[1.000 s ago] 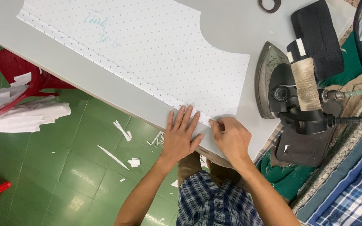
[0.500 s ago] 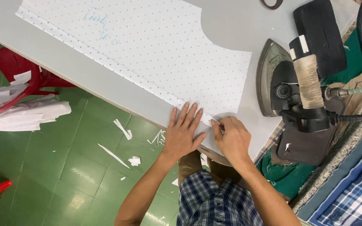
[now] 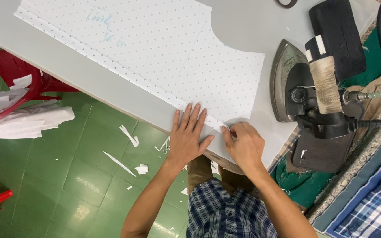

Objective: A person irons a piece of fabric on a cutting table to smooth it out, then uses a wooden ruler to measure the dimensions.

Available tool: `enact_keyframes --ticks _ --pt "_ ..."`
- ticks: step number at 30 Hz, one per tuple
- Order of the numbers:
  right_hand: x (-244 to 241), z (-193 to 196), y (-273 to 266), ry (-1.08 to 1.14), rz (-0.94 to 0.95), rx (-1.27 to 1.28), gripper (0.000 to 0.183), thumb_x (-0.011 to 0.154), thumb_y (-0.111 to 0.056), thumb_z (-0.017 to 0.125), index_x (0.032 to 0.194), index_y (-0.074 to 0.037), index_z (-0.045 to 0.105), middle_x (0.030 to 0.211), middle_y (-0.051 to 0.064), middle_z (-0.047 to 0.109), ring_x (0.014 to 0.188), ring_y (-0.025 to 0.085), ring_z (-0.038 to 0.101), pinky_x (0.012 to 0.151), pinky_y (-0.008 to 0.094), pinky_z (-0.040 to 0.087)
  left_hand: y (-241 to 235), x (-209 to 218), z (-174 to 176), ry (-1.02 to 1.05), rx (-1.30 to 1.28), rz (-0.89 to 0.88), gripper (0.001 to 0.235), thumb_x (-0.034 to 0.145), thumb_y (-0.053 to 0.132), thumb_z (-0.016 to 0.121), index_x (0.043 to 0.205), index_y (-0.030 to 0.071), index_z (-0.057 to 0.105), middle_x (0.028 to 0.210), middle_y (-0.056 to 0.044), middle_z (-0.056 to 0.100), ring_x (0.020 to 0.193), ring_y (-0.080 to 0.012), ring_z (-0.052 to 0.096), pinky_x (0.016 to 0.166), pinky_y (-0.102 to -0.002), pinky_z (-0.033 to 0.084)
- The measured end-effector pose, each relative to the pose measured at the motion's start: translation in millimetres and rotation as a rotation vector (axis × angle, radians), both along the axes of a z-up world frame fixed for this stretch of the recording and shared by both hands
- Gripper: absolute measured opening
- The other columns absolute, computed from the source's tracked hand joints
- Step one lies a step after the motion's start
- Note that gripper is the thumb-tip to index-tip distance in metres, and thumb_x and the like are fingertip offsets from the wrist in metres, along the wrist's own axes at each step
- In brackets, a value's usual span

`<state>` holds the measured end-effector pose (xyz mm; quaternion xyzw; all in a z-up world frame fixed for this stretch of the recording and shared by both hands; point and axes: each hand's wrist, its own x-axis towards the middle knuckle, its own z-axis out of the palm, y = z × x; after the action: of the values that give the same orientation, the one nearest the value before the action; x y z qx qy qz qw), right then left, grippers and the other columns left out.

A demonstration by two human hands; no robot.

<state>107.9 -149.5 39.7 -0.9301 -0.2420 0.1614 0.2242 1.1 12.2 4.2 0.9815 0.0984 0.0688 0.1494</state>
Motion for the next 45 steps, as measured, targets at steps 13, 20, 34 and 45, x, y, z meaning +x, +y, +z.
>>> enact_keyframes --ticks 13,20,34,45 --pt "3.9 -4.8 -1.8 0.033 -0.004 0.015 0.025 0.095 -0.03 0.068 0.083 -0.01 0.075 0.067 0.007 0.066 0.07 0.028 0.069 0.056 0.036 0.05 -9.7 -1.8 -6.3 0.014 -0.004 -0.016 0.074 0.1 0.062 0.044 0.156 0.014 0.046 0.165 -0.014 0.038 0.156 -0.032 0.027 0.128 -0.056 0.007" --pt "2.4 -9.4 -2.4 0.004 -0.008 0.004 0.026 0.095 -0.032 0.068 0.081 -0.012 0.074 0.064 0.004 0.065 0.067 0.025 0.068 0.055 0.034 0.049 -10.2 -0.5 -9.6 -0.027 -0.008 -0.004 0.073 0.1 0.061 0.045 0.157 0.016 0.045 0.165 -0.014 0.039 0.156 -0.0316 0.028 0.128 -0.056 0.008" --pt "1.2 -10.4 -3.6 -0.004 0.001 -0.01 0.025 0.095 -0.033 0.068 0.081 -0.013 0.073 0.064 0.002 0.062 0.067 0.024 0.068 0.055 0.033 0.049 -12.6 0.5 -9.1 -0.079 0.003 0.006 0.069 0.098 0.06 0.048 0.153 0.018 0.051 0.161 -0.014 0.045 0.154 -0.0319 0.033 0.127 -0.057 0.011" --pt "1.0 -11.6 -3.4 -0.051 0.016 -0.003 0.026 0.095 -0.033 0.069 0.079 -0.013 0.071 0.063 0.002 0.061 0.065 0.023 0.067 0.054 0.032 0.048 -20.3 1.7 -8.4 -0.091 -0.026 -0.023 0.069 0.098 0.06 0.047 0.154 0.02 0.05 0.164 -0.011 0.042 0.154 -0.0297 0.033 0.128 -0.055 0.011"
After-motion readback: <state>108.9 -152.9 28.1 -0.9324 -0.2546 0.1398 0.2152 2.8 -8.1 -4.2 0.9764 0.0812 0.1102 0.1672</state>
